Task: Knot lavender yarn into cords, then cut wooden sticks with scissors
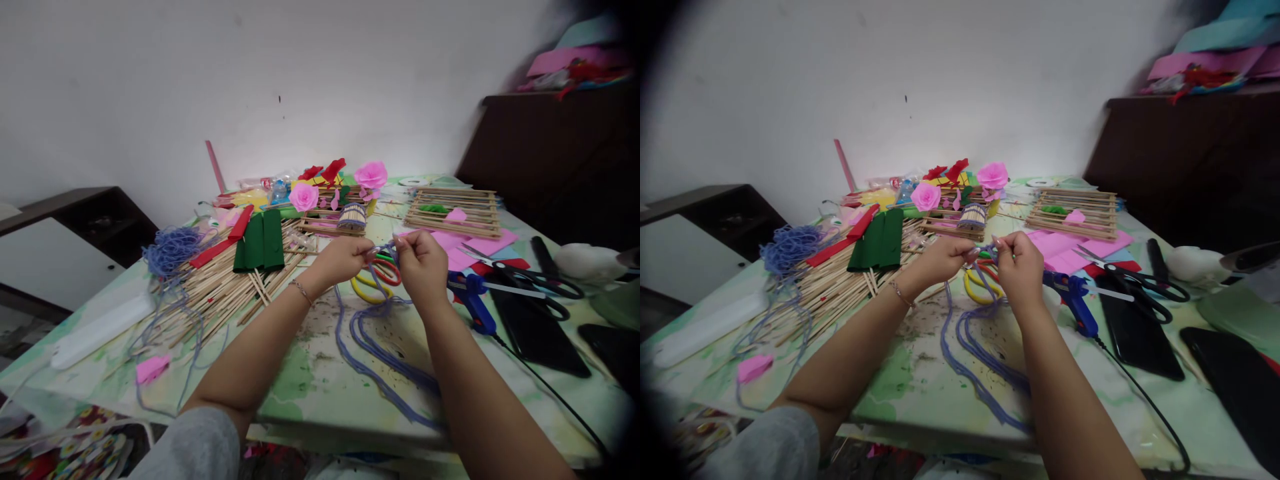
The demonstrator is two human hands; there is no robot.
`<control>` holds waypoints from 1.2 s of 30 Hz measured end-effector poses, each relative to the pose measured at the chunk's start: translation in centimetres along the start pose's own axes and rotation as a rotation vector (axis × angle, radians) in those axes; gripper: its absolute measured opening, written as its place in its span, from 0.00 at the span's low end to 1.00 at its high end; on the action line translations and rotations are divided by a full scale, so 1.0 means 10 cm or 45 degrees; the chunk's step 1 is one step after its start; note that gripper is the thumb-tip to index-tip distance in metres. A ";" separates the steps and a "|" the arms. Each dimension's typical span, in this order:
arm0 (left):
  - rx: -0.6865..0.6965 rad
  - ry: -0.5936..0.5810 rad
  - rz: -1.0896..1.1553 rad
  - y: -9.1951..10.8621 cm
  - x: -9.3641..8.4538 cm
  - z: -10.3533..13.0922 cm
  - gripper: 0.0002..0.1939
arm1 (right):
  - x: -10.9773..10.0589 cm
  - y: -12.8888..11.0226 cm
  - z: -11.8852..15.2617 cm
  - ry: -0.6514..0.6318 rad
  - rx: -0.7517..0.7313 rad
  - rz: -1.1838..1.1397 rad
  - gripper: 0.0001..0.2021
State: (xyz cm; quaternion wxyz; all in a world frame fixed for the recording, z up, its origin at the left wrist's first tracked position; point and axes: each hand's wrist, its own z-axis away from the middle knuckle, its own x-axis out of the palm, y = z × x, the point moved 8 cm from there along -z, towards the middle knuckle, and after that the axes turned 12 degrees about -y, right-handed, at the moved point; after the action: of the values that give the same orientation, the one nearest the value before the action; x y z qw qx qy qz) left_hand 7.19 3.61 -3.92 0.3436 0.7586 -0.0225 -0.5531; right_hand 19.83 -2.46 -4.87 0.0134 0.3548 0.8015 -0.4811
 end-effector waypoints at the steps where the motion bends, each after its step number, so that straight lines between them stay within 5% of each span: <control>1: 0.014 -0.039 0.049 0.01 0.02 0.00 0.13 | 0.03 0.03 -0.01 -0.032 0.005 -0.090 0.11; 6: 0.040 -0.225 0.264 0.07 0.13 0.01 0.13 | 0.10 0.08 -0.08 -0.130 -0.043 -0.416 0.09; 12: 0.047 -0.209 0.761 0.05 0.12 0.01 0.17 | 0.06 -0.04 -0.10 -0.166 -0.193 -0.371 0.05; 21: -0.064 0.087 1.173 -0.15 0.05 0.01 0.23 | 0.40 0.12 -0.03 -0.512 0.295 -0.838 0.25; 25: -0.106 0.200 1.250 -0.23 0.04 0.01 0.21 | 0.29 0.15 -0.07 -0.416 0.180 -0.521 0.18; 30: -0.168 0.284 1.226 -0.33 0.05 0.01 0.21 | 0.12 -0.04 -0.09 -0.273 -0.247 0.243 0.14; 36: -0.204 0.388 1.251 -0.38 0.04 0.03 0.19 | 0.07 -0.36 0.03 -0.291 -0.602 0.542 0.08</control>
State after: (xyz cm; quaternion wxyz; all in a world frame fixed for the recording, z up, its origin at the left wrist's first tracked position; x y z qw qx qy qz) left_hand 5.78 6.20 -6.31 0.6190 0.7019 -0.2833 -0.2097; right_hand 17.12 -3.31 -2.59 0.2852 0.4452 0.7921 -0.3050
